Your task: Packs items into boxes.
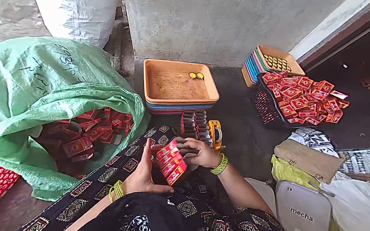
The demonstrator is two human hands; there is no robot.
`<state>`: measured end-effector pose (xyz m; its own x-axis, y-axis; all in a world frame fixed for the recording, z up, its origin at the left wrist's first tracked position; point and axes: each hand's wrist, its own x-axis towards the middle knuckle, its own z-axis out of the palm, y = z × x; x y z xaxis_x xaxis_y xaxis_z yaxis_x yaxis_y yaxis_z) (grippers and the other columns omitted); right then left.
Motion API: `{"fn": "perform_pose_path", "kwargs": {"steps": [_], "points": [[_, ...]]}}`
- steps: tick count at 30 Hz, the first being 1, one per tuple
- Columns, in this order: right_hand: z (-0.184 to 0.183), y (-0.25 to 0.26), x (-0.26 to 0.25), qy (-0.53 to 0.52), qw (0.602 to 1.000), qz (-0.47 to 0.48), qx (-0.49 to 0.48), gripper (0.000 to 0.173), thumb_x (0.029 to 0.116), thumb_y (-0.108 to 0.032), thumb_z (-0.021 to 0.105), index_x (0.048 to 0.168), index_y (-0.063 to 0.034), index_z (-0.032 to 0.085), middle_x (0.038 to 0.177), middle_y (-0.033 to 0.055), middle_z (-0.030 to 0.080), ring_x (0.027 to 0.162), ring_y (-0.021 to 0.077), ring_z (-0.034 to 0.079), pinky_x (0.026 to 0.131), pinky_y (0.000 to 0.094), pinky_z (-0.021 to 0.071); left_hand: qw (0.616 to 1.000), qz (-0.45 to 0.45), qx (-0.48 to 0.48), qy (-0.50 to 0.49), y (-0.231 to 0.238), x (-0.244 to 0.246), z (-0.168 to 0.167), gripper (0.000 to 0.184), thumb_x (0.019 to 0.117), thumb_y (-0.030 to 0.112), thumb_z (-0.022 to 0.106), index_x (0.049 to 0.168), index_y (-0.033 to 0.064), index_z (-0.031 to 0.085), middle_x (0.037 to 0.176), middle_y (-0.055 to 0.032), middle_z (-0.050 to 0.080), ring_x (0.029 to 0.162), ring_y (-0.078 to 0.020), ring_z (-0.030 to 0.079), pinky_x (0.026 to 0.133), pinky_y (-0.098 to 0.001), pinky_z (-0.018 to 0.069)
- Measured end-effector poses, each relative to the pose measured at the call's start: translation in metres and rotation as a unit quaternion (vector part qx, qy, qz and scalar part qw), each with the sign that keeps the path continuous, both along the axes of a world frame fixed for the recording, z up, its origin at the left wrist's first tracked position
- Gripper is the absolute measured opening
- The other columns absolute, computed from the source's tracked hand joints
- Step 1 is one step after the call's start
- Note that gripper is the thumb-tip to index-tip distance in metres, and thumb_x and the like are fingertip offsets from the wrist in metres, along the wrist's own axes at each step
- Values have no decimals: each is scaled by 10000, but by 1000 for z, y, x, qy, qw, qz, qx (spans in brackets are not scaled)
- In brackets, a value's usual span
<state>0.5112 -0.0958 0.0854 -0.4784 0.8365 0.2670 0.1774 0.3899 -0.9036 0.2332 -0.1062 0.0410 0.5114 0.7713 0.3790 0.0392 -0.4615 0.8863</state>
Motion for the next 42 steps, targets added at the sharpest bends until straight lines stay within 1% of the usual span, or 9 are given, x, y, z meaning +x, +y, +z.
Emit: {"fn": "perform_pose_path", "kwargs": {"steps": [3,6,10,15,20,25,34,38,42], "points": [[2,-3,31,10,996,-88,-33,368,867,-132,794,1173,46,695,1242,146,684,1176,186,654,1043,381,554,1000,20,2,-7,4,4,-5,1489,643,600,909,1603,1,-59,1492,-216,434,1305,-269,562,822,-403,639],[-7,22,52,-35,984,-173,17,334,862,-174,815,1125,4,711,1173,113,699,1105,166,668,988,368,569,997,75,-24,9,10,0,-9,1322,754,489,879,1605,-5,-4,1481,-212,450,1295,-265,574,825,-408,643],[-32,81,60,-156,957,-237,61,429,844,-301,842,1154,-27,727,1283,144,668,1201,200,637,1044,392,534,989,135,-51,30,16,-9,-15,1186,815,359,830,1610,9,23,1458,-179,477,1261,-244,597,813,-393,644],[-62,148,48,-211,950,-223,59,377,888,-219,769,1195,-5,723,1308,182,665,1230,250,637,1073,417,511,980,182,-63,45,19,-24,-17,1126,830,303,808,1610,9,51,1455,-168,487,1231,-215,618,821,-380,640],[-75,183,48,-232,956,-147,-102,299,914,-142,712,1185,-17,707,1260,153,677,1098,199,675,956,374,561,973,210,-78,54,23,-31,-20,1090,838,284,793,1609,7,74,1441,-158,501,1205,-198,629,818,-365,635],[-98,212,39,-315,936,-130,-93,188,918,-195,742,1046,-61,773,1143,110,728,1091,193,675,1010,392,527,970,216,-94,59,28,-32,-25,1073,836,272,782,1613,26,85,1431,-145,514,1155,-182,650,786,-365,634],[-97,206,7,-473,871,-132,-22,236,1022,-142,562,1167,-30,710,1293,148,674,1231,275,634,1097,442,473,970,214,-97,57,31,-37,-33,1013,863,263,763,1604,-1,125,1410,-151,531,1072,-160,677,729,-319,629],[-86,203,1,-542,834,-95,-48,290,971,-230,650,1204,-67,709,1354,146,642,1287,310,589,1116,511,442,971,209,-93,64,30,-38,-32,974,876,260,753,1600,6,153,1411,-147,530,1036,-157,682,720,-319,628],[-66,187,-6,-532,835,-136,-16,332,920,-172,695,1241,-89,702,1391,128,609,1320,324,551,1110,519,449,972,210,-87,60,30,-40,-33,959,876,260,756,1596,6,175,1412,-150,533,1076,-167,674,738,-324,630]]}}
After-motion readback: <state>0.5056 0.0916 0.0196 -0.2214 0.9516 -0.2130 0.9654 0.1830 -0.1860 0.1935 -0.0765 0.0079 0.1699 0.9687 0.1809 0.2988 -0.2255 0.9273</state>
